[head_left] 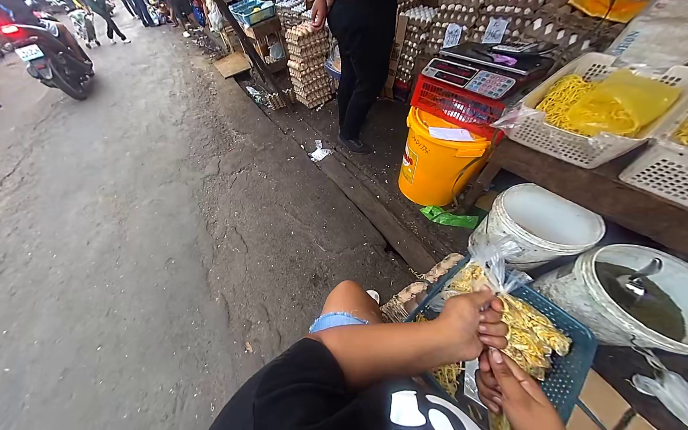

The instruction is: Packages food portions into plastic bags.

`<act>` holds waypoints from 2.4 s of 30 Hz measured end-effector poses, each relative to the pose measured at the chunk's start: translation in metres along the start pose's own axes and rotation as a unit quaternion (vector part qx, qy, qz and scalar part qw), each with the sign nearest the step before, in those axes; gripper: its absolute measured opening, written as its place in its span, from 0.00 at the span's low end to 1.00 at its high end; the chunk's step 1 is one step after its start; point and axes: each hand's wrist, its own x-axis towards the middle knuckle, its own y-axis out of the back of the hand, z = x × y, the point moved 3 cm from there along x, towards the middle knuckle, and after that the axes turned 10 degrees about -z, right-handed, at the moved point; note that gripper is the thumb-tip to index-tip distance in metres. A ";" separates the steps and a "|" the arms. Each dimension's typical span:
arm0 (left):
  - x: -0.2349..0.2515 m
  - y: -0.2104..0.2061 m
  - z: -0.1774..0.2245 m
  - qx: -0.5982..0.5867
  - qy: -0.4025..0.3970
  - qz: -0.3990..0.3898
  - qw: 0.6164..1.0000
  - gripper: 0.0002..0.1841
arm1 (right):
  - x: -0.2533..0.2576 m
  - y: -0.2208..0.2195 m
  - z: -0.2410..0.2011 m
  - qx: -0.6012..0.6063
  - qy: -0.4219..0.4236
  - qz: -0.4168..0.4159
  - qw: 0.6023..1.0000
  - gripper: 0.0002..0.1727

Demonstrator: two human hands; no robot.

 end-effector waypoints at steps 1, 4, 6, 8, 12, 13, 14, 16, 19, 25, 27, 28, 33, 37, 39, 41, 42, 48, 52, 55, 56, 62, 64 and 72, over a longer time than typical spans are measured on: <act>0.002 0.002 0.008 -0.053 -0.015 0.009 0.998 0.30 | 0.000 -0.002 0.001 -0.007 0.017 0.003 1.000 0.20; 0.002 0.007 0.027 -0.064 -0.062 -0.036 0.995 0.35 | -0.001 -0.002 0.001 0.001 0.048 0.000 0.999 0.20; -0.002 0.007 0.032 0.104 -0.125 -0.040 0.986 0.31 | -0.004 0.006 0.003 -0.024 0.039 -0.007 0.999 0.19; -0.012 -0.002 0.041 0.471 -0.211 -0.047 0.855 0.17 | -0.009 0.015 0.008 -0.055 0.020 -0.010 0.998 0.18; -0.028 -0.023 0.012 0.839 -0.158 -0.197 0.481 0.24 | -0.019 0.024 0.011 -0.089 -0.015 0.012 0.996 0.15; -0.031 -0.023 0.001 0.847 -0.094 -0.225 0.472 0.27 | -0.022 0.025 0.005 -0.104 -0.023 0.011 0.994 0.12; -0.033 -0.021 -0.007 0.837 -0.026 -0.245 0.489 0.28 | -0.024 0.028 0.000 -0.127 -0.019 0.003 0.992 0.09; -0.036 -0.018 -0.011 0.800 0.067 -0.265 0.535 0.27 | -0.029 0.036 -0.011 -0.183 -0.019 -0.030 0.982 0.10; -0.040 -0.016 -0.005 0.763 0.097 -0.304 0.562 0.22 | -0.039 0.044 -0.023 -0.251 -0.017 -0.066 0.965 0.15; -0.033 -0.008 0.032 0.690 0.080 -0.298 0.655 0.18 | -0.044 0.072 -0.035 -0.410 0.014 0.008 0.912 0.22; -0.040 -0.021 0.023 0.639 0.072 -0.271 0.717 0.18 | -0.036 0.071 -0.040 -0.521 0.062 0.036 0.851 0.18; -0.046 -0.028 0.011 0.606 0.076 -0.270 0.744 0.18 | -0.032 0.070 -0.040 -0.552 0.091 0.057 0.827 0.15; -0.061 -0.019 -0.047 0.410 0.137 -0.298 0.851 0.12 | -0.032 0.054 -0.042 -0.204 0.239 0.013 0.949 0.08; -0.019 -0.001 -0.004 0.575 0.092 -0.262 0.769 0.14 | -0.025 0.070 -0.007 -0.031 0.155 -0.022 0.987 0.06; -0.017 -0.013 0.007 0.670 0.085 -0.268 0.686 0.16 | -0.023 0.075 0.006 -0.010 0.113 0.059 0.992 0.11; -0.020 -0.017 0.005 0.689 0.067 -0.257 0.674 0.17 | -0.025 0.072 0.005 -0.033 0.122 0.110 0.986 0.12; -0.022 -0.019 0.004 0.676 0.060 -0.245 0.692 0.18 | -0.025 0.072 0.005 -0.045 0.138 0.114 0.983 0.12; -0.026 -0.017 -0.005 0.664 0.048 -0.220 0.713 0.14 | -0.025 0.060 0.010 -0.035 0.140 0.151 0.978 0.13; -0.025 -0.012 -0.015 0.713 0.018 -0.193 0.674 0.18 | -0.021 0.047 0.004 0.026 0.083 0.230 0.969 0.11; -0.024 -0.008 -0.024 0.749 -0.036 -0.140 0.647 0.15 | -0.011 0.044 0.008 0.053 0.077 0.246 0.965 0.13; -0.024 -0.007 -0.026 0.754 -0.047 -0.129 0.642 0.14 | -0.008 0.043 0.009 0.069 0.081 0.254 0.961 0.13; -0.017 -0.001 -0.002 0.724 -0.069 -0.060 0.684 0.12 | -0.012 0.040 0.014 0.038 0.160 0.260 0.951 0.11; -0.014 0.000 0.010 0.722 -0.038 -0.091 0.685 0.12 | -0.014 0.041 0.013 0.032 0.152 0.276 0.949 0.10; -0.032 -0.008 -0.022 0.744 -0.027 -0.119 0.657 0.16 | -0.007 0.031 0.018 0.133 0.087 0.245 0.956 0.15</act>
